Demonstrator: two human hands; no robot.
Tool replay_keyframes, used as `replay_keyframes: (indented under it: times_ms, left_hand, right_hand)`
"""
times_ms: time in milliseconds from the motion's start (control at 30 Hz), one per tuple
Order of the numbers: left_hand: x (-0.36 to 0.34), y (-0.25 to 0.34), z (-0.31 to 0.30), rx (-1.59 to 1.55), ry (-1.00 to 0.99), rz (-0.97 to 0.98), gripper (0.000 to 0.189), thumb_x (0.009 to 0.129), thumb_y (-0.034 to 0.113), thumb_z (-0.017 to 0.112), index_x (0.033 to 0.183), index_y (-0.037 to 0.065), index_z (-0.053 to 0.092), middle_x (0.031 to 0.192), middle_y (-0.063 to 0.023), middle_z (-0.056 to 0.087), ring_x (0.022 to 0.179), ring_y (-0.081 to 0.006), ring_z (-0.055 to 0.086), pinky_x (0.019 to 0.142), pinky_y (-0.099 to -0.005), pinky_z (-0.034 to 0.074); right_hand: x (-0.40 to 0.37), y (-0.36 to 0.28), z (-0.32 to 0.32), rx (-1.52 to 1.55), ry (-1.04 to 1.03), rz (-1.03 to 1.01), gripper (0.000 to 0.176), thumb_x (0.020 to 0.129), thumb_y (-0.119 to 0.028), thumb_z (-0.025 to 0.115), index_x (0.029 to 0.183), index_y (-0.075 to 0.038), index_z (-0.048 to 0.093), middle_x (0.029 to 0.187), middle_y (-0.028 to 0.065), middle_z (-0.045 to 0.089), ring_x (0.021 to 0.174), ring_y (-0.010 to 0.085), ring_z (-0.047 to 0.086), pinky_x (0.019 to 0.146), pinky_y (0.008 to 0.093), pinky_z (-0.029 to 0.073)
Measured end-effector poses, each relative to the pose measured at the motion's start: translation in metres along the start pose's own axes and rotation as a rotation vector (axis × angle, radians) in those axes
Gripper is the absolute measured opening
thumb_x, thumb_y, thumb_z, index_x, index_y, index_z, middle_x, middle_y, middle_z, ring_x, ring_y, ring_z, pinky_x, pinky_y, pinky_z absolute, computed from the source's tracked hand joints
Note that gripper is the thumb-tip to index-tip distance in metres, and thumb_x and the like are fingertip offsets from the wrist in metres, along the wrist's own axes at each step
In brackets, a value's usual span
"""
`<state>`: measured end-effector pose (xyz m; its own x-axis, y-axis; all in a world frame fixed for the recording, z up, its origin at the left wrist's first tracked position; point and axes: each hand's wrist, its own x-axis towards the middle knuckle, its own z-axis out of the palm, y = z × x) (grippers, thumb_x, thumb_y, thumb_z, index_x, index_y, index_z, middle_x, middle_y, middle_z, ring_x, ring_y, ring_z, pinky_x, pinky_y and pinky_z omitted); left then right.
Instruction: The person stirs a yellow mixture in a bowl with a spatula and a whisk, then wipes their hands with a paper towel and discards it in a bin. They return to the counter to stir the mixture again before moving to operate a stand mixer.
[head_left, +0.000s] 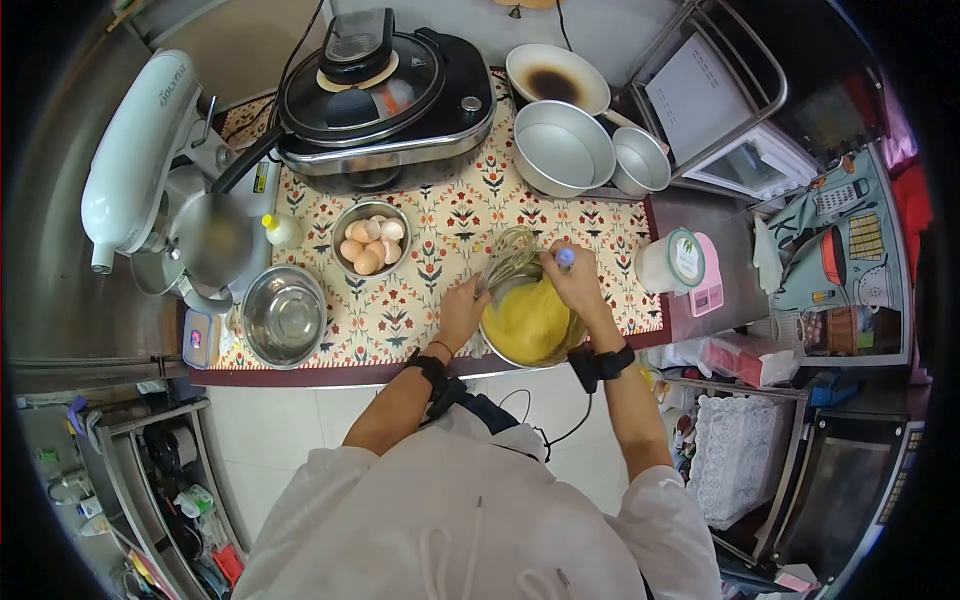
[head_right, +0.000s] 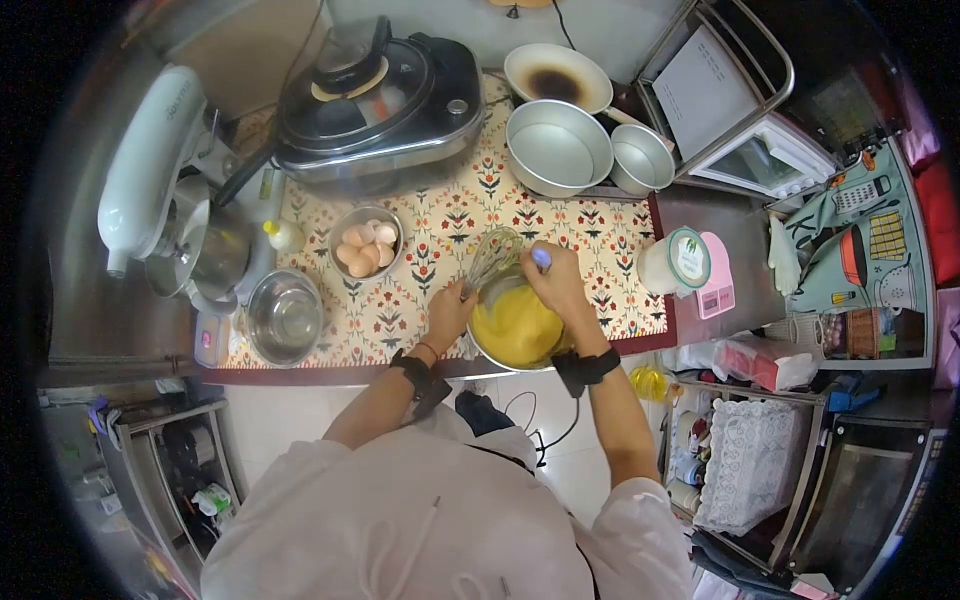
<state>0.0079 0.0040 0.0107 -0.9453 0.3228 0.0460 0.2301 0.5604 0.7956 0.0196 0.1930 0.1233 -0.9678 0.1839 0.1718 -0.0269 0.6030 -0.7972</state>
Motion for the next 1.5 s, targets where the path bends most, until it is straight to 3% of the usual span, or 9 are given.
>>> replay_keyframes:
  times_ms: [100,367,467,500,667,900,1033,1400,1500]
  left_hand:
    - [-0.002,-0.005,0.007,-0.052,0.148,0.065,0.023,0.075,0.021,0.06,0.081,-0.002,0.059,0.065,-0.019,0.059,0.059,-0.0336,0.059,0.055,-0.0398,0.046]
    - [-0.003,0.002,0.008,-0.064,0.167,0.008,0.024,0.075,0.021,0.059,0.081,-0.002,0.059,0.066,-0.0199,0.059,0.06,-0.0351,0.058,0.057,-0.0424,0.046]
    - [-0.004,0.002,0.006,-0.071,0.157,-0.033,0.025,0.074,0.022,0.059,0.081,-0.003,0.059,0.066,-0.0205,0.059,0.061,-0.0358,0.058,0.059,-0.0433,0.046]
    - [-0.004,0.002,0.008,-0.074,0.151,-0.045,0.026,0.074,0.022,0.059,0.081,-0.003,0.059,0.067,-0.0207,0.059,0.062,-0.036,0.058,0.06,-0.0435,0.046]
    - [-0.002,-0.004,0.015,-0.027,0.158,-0.049,0.027,0.075,0.022,0.059,0.081,-0.005,0.058,0.065,-0.0227,0.058,0.061,-0.0365,0.058,0.058,-0.0429,0.045]
    - [-0.002,-0.012,0.014,-0.02,0.102,-0.02,0.031,0.076,0.023,0.059,0.083,-0.007,0.057,0.062,-0.0246,0.056,0.058,-0.0369,0.057,0.056,-0.0424,0.044]
    - [-0.001,-0.006,0.01,-0.052,0.127,-0.024,0.028,0.074,0.021,0.06,0.079,-0.006,0.058,0.06,-0.0237,0.055,0.057,-0.0372,0.057,0.055,-0.0427,0.045]
    - [-0.001,-0.008,0.008,-0.166,0.13,-0.001,0.026,0.075,0.02,0.058,0.072,-0.006,0.055,0.059,-0.0244,0.053,0.055,-0.037,0.056,0.052,-0.0425,0.043]
    - [-0.001,-0.008,0.007,-0.132,0.095,-0.02,0.031,0.075,0.021,0.058,0.089,-0.006,0.059,0.063,-0.0243,0.056,0.059,-0.0363,0.058,0.056,-0.0412,0.047]
  right_hand:
    - [0.0,0.018,-0.021,-0.037,-0.042,0.187,0.031,0.08,-0.026,0.055,0.067,0.002,0.057,0.054,0.0117,0.054,0.05,0.0198,0.053,0.05,0.0331,0.041]
    - [-0.048,0.08,-0.085,0.3,-0.055,0.793,0.038,0.083,-0.034,0.051,0.068,0.0,0.061,0.059,0.0072,0.059,0.047,0.0137,0.055,0.036,0.0241,0.045]
    - [-0.112,0.082,-0.066,0.686,0.024,0.948,0.034,0.086,-0.03,0.048,0.086,0.003,0.057,0.082,0.0148,0.063,0.056,0.0195,0.061,0.053,0.0281,0.054]
    - [-0.138,0.093,-0.052,0.877,0.09,0.953,0.021,0.086,-0.021,0.048,0.086,-0.001,0.053,0.09,0.0157,0.062,0.069,0.024,0.064,0.062,0.032,0.056]
    - [-0.179,0.047,0.017,1.138,0.519,0.919,0.021,0.083,-0.018,0.046,0.089,0.001,0.052,0.098,0.0183,0.057,0.085,0.0307,0.061,0.078,0.0383,0.053]
    - [-0.144,0.055,0.015,1.393,0.855,0.818,0.019,0.083,-0.012,0.045,0.088,0.006,0.048,0.099,0.0211,0.054,0.086,0.0323,0.059,0.08,0.0421,0.053]
    - [-0.136,0.048,-0.015,1.287,0.829,0.708,0.019,0.083,-0.012,0.044,0.089,0.006,0.049,0.099,0.0202,0.056,0.09,0.0314,0.059,0.077,0.0399,0.054]
    - [-0.14,-0.034,-0.079,0.846,0.63,0.412,0.024,0.087,-0.019,0.047,0.093,0.003,0.054,0.103,0.0183,0.057,0.077,0.0248,0.063,0.07,0.0323,0.055]
    - [-0.14,-0.058,-0.088,0.738,0.541,0.355,0.026,0.089,-0.021,0.048,0.093,0.003,0.055,0.101,0.0176,0.058,0.076,0.0226,0.063,0.07,0.0297,0.054]
